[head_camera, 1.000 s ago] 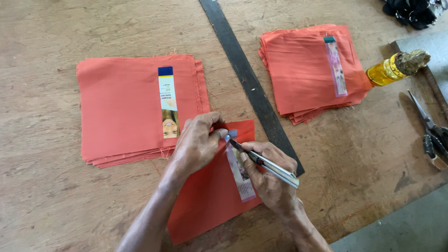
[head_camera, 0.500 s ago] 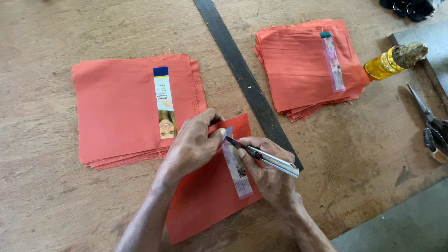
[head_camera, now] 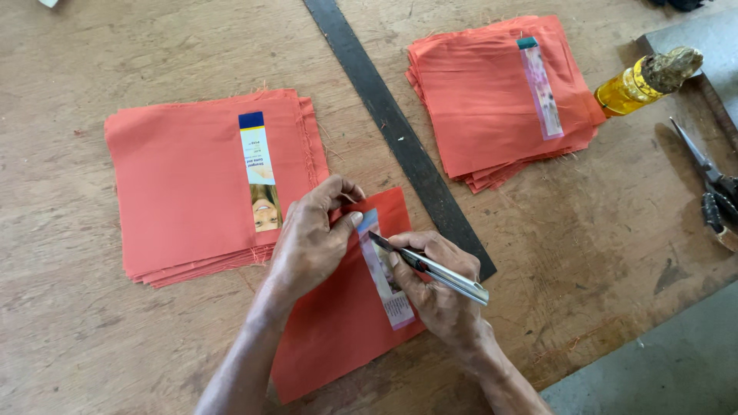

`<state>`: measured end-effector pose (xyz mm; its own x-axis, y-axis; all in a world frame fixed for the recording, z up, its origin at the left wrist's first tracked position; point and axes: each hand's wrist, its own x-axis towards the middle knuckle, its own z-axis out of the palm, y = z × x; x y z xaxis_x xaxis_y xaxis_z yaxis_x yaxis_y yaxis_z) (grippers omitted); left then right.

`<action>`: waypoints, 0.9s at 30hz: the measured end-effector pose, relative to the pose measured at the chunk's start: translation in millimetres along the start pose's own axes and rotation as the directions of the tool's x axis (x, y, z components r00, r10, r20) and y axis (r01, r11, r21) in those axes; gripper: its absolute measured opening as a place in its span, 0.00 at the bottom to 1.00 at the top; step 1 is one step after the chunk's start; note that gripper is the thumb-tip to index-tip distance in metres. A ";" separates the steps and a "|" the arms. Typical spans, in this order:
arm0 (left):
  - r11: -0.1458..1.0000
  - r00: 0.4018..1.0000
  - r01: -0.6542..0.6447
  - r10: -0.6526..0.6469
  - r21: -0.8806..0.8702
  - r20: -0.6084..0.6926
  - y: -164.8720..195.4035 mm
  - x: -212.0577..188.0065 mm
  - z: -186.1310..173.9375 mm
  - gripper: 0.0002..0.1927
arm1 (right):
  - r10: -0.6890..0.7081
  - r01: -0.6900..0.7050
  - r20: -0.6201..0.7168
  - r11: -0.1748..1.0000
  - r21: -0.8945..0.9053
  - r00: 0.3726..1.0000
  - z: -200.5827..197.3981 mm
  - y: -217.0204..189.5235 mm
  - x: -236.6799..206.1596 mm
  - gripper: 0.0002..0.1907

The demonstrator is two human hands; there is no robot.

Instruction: The person picks up red fabric squares with printed labels attached, holds each one, and uses a utility knife to cut the label strips off the fabric. The trimmed fabric pieces are placed onto a growing stack on the workbench, and the person repeats this for piece after piece.

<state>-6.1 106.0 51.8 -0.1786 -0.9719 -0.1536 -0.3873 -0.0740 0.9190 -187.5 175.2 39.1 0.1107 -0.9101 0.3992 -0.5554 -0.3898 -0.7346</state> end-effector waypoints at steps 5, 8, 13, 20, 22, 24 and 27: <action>0.999 0.998 0.037 -0.038 0.028 0.042 -2.5 -0.3 0.4 0.11 | 0.076 -0.072 -0.022 0.990 0.125 0.997 2.1 -0.4 0.1 0.08; 0.998 0.997 0.056 -0.057 0.008 0.047 -3.9 -0.1 0.7 0.12 | 0.078 -0.077 -0.009 0.990 0.121 0.997 1.1 -3.9 -0.4 0.09; 0.992 0.999 0.034 -0.029 -0.118 0.046 -10.9 1.5 -2.8 0.11 | -0.016 0.017 -0.004 0.999 0.039 1.000 -7.7 -9.6 0.7 0.08; 0.965 0.993 -0.066 0.087 -0.254 0.074 -24.4 0.2 -1.2 0.09 | 0.014 -0.016 0.023 0.997 0.072 1.000 -6.7 -14.6 -2.7 0.09; 0.974 0.996 -0.024 0.043 -0.224 0.083 -26.2 -1.0 -0.8 0.09 | 0.035 -0.037 0.033 0.997 0.067 0.999 -7.8 -14.3 -4.6 0.09; 0.979 0.996 -0.031 0.048 -0.201 0.081 -24.5 -1.5 -0.4 0.08 | 0.032 -0.032 0.014 0.998 0.059 0.999 -7.5 -14.4 -4.5 0.09; 0.982 0.989 -0.102 0.117 -0.157 0.093 -19.3 -5.4 -1.6 0.05 | 0.017 -0.017 0.011 0.998 0.064 1.000 -8.8 -13.8 -4.3 0.10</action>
<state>3.8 112.3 35.5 -0.3059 -0.9489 -0.0777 -0.2199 -0.0090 0.9755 -187.5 185.7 52.4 0.1103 -0.9180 0.3810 -0.5035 -0.3821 -0.7749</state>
